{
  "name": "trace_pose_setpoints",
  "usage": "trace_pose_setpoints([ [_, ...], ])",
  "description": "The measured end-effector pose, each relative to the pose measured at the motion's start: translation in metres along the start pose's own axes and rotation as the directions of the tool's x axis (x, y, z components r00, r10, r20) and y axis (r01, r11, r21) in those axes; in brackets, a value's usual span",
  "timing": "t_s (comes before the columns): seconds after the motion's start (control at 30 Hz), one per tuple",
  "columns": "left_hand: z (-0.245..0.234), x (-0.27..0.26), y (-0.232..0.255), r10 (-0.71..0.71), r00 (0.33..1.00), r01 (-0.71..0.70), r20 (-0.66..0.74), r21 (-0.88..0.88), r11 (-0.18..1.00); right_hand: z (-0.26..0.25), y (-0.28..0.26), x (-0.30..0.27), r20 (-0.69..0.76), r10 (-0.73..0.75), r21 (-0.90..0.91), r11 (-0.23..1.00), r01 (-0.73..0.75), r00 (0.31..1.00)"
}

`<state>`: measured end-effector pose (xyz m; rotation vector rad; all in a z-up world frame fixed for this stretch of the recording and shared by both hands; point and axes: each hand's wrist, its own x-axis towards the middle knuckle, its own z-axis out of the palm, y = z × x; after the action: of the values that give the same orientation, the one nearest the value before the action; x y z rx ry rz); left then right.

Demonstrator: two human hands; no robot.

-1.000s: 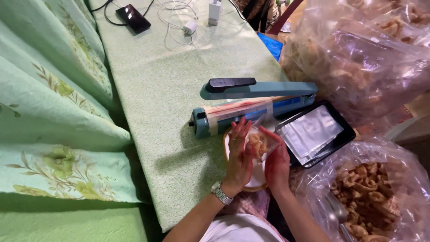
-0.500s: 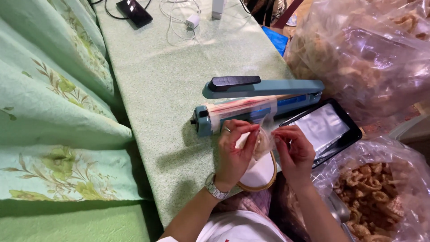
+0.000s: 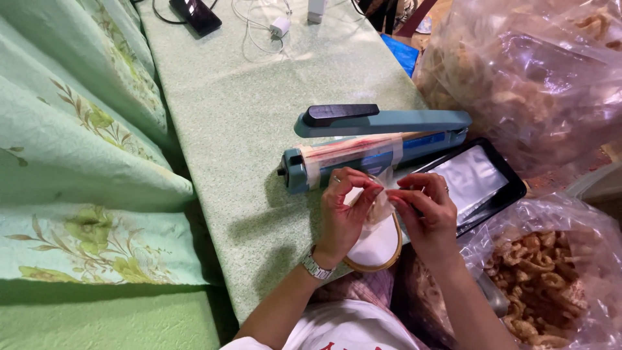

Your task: Filling small plastic bags with snacks and sealing them with a heat sealer

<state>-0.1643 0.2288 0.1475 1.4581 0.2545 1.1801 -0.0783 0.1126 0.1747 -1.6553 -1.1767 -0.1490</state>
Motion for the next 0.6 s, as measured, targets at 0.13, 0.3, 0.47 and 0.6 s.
trace_pose_setpoints([
  [0.13, -0.014, 0.003, -0.003, 0.173, 0.984, -0.175, 0.032, 0.179, 0.968, -0.024, 0.013, -0.008, 0.023, -0.167, -0.173, 0.97, 0.168, 0.986],
  [0.3, -0.033, 0.002, 0.051, 0.326, 0.895, -0.444, 0.305, 0.531, 0.721, -0.054, 0.001, -0.013, 0.068, 0.034, -0.195, 0.981, -0.02, 0.997],
  [0.47, -0.04, 0.009, -0.049, 0.451, 0.837, -0.53, 0.311, 0.67, 0.521, -0.028, 0.048, 0.019, 0.133, -0.232, -0.217, 0.942, 0.257, 0.964],
  [0.6, -0.06, 0.024, -0.101, 0.31, 0.878, -0.462, 0.365, 0.814, 0.353, 0.021, 0.086, 0.028, 0.212, -0.354, -0.459, 0.787, 0.413, 0.911],
])
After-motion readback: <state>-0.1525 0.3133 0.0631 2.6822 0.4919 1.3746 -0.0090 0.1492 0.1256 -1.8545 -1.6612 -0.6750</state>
